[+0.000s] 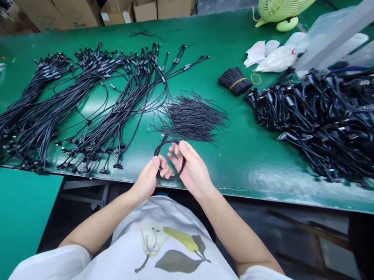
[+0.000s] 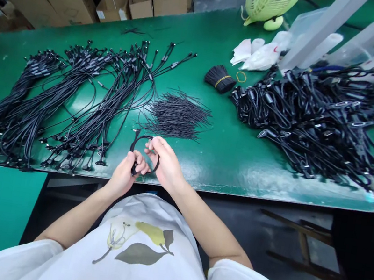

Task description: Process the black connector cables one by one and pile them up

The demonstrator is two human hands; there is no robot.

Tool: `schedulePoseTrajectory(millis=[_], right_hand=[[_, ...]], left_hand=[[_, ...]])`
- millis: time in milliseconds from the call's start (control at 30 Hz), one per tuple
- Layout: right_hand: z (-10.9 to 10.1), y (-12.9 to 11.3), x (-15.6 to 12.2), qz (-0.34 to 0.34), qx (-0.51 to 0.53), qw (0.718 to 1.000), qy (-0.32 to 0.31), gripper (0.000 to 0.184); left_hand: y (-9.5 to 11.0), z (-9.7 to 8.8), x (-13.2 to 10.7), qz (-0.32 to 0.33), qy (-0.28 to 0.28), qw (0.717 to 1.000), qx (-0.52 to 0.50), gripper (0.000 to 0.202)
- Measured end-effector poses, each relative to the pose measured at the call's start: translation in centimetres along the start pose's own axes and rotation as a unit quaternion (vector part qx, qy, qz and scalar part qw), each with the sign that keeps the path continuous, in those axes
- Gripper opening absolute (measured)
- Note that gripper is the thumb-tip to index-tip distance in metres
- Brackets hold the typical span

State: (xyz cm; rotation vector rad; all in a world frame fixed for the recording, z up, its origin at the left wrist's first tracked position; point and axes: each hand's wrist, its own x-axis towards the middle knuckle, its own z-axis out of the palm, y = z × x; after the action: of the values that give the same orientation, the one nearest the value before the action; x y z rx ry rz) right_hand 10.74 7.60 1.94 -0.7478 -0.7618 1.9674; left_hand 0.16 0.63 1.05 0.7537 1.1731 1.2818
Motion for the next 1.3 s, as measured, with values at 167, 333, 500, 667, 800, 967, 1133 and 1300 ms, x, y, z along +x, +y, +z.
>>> schedulePoseTrajectory(millis=[167,333,500,667,800,967,1133,1300], right_hand=[[1.2,-0.2,-2.5,0.025,-0.036,0.998,-0.052,0.040],[1.5,0.4,-3.1,-0.006,-0.020,0.999,-0.039,0.044],[1.1,-1.2,-1.7,0.070,0.053,0.992,-0.094,0.057],[0.0,-2.4,-1.4,0.017,-0.066,0.992,-0.109,0.064],[-2.7,-3.8,-1.9,-0.199,-0.383,0.895,-0.115,0.053],[-5.6,-3.5,-3.0,-0.316,-0.708,0.543,-0.323,0.034],[-5.3,-2.4,-5.9,-0.127,-0.747,0.528,-0.385,0.038],[-4.7,-1.4,-7.8,0.236,-0.459,0.754,-0.406,0.024]], left_hand=[[0.7,-1.6,-0.7,-0.017,-0.153,0.958,0.241,0.038],[-0.8,-2.2,-1.0,-0.063,-0.227,0.936,0.263,0.044],[-1.3,-0.9,-1.6,-0.132,-0.232,0.963,0.023,0.057],[0.0,0.2,-2.4,-0.261,-0.203,0.933,-0.143,0.051],[0.1,-0.9,-1.8,-0.248,-0.146,0.953,-0.094,0.046],[1.0,-2.4,-1.3,-0.217,-0.260,0.929,0.151,0.046],[2.7,-2.5,-2.8,0.006,-0.322,0.796,0.512,0.032],[1.9,-3.4,-3.6,0.138,-0.408,0.710,0.557,0.032]])
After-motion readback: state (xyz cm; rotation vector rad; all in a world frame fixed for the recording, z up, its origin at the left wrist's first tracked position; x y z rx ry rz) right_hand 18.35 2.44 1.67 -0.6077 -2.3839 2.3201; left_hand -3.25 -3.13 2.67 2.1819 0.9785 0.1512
